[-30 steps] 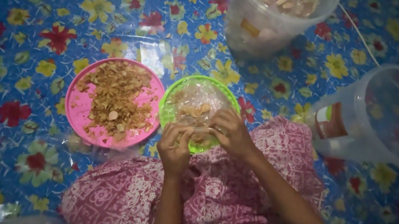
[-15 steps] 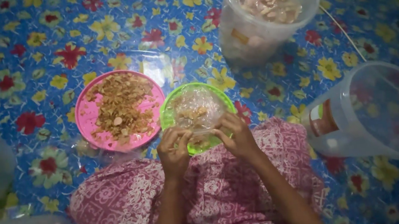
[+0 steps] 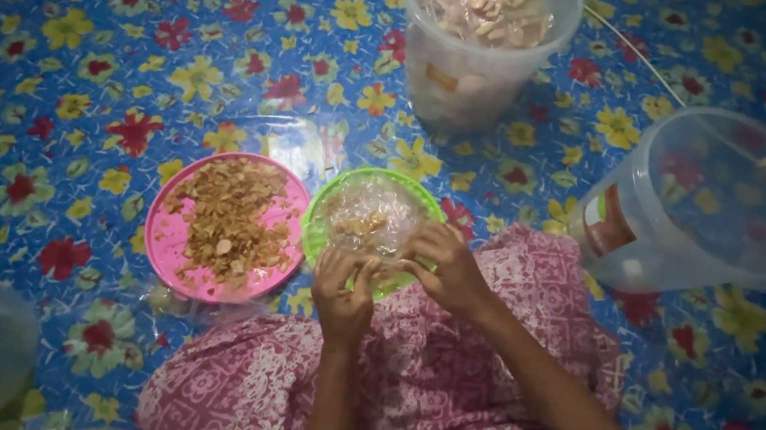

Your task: Packaging small fried snacks into individual plastic bags while sitting on the floor

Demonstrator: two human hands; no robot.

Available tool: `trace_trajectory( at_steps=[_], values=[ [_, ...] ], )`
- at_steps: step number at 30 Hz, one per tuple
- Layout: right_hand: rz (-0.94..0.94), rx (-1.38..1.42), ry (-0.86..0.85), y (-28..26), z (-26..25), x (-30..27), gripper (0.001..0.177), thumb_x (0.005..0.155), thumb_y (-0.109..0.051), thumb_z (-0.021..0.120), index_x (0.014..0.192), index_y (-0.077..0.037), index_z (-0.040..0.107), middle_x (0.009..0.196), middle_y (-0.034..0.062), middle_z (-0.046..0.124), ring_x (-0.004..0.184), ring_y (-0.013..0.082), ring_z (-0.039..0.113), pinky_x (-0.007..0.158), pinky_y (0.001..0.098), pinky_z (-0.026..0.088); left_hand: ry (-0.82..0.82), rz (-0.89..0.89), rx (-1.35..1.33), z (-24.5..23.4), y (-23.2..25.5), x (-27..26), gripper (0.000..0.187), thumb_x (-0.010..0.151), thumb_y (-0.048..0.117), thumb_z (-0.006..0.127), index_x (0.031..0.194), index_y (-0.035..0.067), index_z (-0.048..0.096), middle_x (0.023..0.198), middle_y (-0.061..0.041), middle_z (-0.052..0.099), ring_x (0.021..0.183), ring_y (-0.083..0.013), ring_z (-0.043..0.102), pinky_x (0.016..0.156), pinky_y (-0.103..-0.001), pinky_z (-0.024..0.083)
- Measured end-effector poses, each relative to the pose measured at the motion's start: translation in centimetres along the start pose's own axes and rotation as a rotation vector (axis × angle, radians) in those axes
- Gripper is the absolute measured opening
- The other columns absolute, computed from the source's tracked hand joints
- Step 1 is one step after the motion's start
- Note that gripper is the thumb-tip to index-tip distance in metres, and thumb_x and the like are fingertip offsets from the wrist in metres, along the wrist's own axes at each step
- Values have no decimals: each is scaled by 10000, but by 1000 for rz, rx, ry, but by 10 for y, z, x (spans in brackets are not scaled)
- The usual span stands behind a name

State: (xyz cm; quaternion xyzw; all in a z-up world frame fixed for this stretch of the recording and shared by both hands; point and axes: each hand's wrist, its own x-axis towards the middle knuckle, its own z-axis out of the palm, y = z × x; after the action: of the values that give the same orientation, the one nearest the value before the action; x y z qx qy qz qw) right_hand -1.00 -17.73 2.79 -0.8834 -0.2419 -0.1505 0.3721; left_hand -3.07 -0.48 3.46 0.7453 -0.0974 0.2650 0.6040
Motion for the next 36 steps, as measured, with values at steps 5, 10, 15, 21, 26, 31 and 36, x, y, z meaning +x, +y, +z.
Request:
trace_trajectory(
  at_steps=[5,10,15,21,26,31,36],
  values=[
    [27,-1,29,5,-9,2,115,791,-262,710,791,-162,654,876,25,630,984,243,585,910,429,376,-3,-7,7,5,-14,5,99,791,119,690,698,99,662,670,-66,617,686,-273,580,760,-369,423],
    [42,15,51,4,-14,12,105,780,-243,712,775,-161,646,866,20,639,956,253,596,869,415,401,1,-39,-2,9,-24,7,99,797,123,697,717,81,657,673,-76,607,693,-265,583,776,-373,423],
    [8,25,94,26,-11,9,102,779,-231,720,784,-148,662,898,48,641,956,262,597,857,419,408,6,-187,-70,13,-1,17,124,882,89,615,794,33,681,730,-143,623,722,-302,588,785,-402,450],
    [183,-47,422,46,-87,3,45,825,-94,684,783,-103,669,761,61,619,748,258,618,758,363,488,52,-319,52,-6,-68,2,166,953,108,557,865,19,667,805,-139,618,812,-256,599,843,-376,444],
    [257,-371,588,72,-200,-27,61,892,-39,713,882,-88,678,765,82,604,718,254,584,752,350,447,174,-372,106,-4,-102,-14,140,953,89,571,873,27,668,756,-129,625,776,-231,619,808,-345,459],
    [294,-624,620,97,-264,-52,55,968,125,620,1004,87,636,954,203,618,864,300,597,794,384,498,151,-509,176,4,-94,-10,172,954,116,508,904,34,651,852,-49,614,827,-152,574,763,-280,439],
    [527,-730,384,167,-290,-97,153,951,62,577,1040,34,698,992,197,655,855,348,599,713,451,476,115,-513,164,3,-103,-14,167,945,131,521,973,46,662,880,-53,643,840,-154,592,776,-278,464]
  ],
)
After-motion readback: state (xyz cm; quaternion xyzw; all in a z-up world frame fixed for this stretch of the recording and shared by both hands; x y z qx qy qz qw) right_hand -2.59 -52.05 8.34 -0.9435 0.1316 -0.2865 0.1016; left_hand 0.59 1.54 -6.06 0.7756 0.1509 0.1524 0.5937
